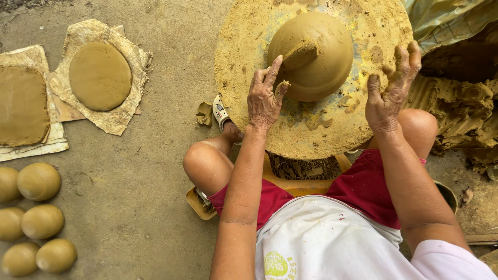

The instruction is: The person shapes a clay vessel on a manual pottery wheel by hand and using a wooden stick to define the surface. The person repeatedly wets their hands and the clay, applies pressure to the rotating clay, and then picks up a yellow cup and a wooden tool to refine the neck and body of the pot.

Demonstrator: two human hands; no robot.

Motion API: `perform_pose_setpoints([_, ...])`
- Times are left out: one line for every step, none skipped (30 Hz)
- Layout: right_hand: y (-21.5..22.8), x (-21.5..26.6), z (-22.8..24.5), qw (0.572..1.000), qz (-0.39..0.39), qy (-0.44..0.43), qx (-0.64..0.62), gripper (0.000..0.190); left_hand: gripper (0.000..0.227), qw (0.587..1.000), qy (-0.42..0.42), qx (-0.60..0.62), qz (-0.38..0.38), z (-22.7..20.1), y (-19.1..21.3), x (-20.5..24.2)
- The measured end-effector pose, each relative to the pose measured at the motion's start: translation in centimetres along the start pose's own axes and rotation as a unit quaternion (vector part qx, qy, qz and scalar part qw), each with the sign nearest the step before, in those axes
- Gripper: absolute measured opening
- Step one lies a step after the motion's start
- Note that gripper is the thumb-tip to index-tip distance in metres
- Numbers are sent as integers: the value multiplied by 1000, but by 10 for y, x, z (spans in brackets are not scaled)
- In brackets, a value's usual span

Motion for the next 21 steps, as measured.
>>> perform_pose_setpoints([-3,1,1,1000,1,0,-8,57,75,1000,1,2,2,2,0,1])
perform_pose_setpoints([-6,2,1,1000,2,0,-16,57,74,1000,3,4,4,4,-1,1])
perform_pose_setpoints([-7,2,2,1000,5,-2,-23,57,74,1000,-1,1,9,6,-1,1])
perform_pose_setpoints([-8,1,1,1000,5,-5,-27,56,73,1000,-5,-1,13,7,-2,-1])
perform_pose_setpoints([-8,0,1,999,5,-8,-30,56,72,1000,-10,-3,16,9,-2,-3])
perform_pose_setpoints([-7,-1,0,999,3,-13,-30,55,74,1000,-3,4,28,11,-3,-5])
perform_pose_setpoints([-6,-3,-1,999,2,-17,-39,56,76,999,3,10,39,13,-4,-8])
perform_pose_setpoints([-6,-4,-3,999,0,-21,-50,57,79,999,9,17,51,16,-4,-10])
perform_pose_setpoints([-6,-5,-4,997,-2,-25,-70,59,80,998,1,14,58,16,-4,-12])
perform_pose_setpoints([-7,-6,-5,996,-4,-25,-81,60,81,998,-7,10,65,17,-4,-13])
perform_pose_setpoints([-7,-6,-5,995,-6,-26,-91,61,82,997,-15,7,73,17,-4,-14])
perform_pose_setpoints([-7,-7,-6,996,-7,-23,-91,61,78,997,-16,11,68,18,-3,-14])
perform_pose_setpoints([-7,-7,-7,997,-6,-22,-80,60,74,998,-18,16,64,19,-3,-14])
perform_pose_setpoints([-8,-7,-7,997,-6,-22,-70,59,71,998,-19,20,59,21,-3,-13])
perform_pose_setpoints([-9,-6,-7,998,-4,-23,-50,57,69,998,-30,15,54,22,-2,-12])
perform_pose_setpoints([-9,-6,-7,999,-3,-24,-43,56,68,998,-39,10,47,23,-2,-9])
perform_pose_setpoints([-10,-5,-7,999,-1,-24,-35,55,67,998,-48,5,41,23,-2,-6])
perform_pose_setpoints([-10,-5,-7,999,-2,-25,-41,55,65,998,-59,-13,35,24,-2,-4])
perform_pose_setpoints([-11,-5,-6,999,-3,-25,-47,55,64,997,-70,-32,30,25,-1,-2])
perform_pose_setpoints([-10,-5,-5,998,-5,-20,-60,58,63,995,-83,-49,24,26,-2,-2])
perform_pose_setpoints([-9,-5,-4,997,-6,-15,-74,60,64,992,-96,-83,21,28,-2,-2])
Point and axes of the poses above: each hand's wrist, its own x-axis away from the middle knuckle, its own y-axis out of the back of the hand, z = x × y, the point moved 6 cm from there along -x, towards the middle knuckle, and after that the axes turned 4 degrees about -y, right-handed, at the moved point
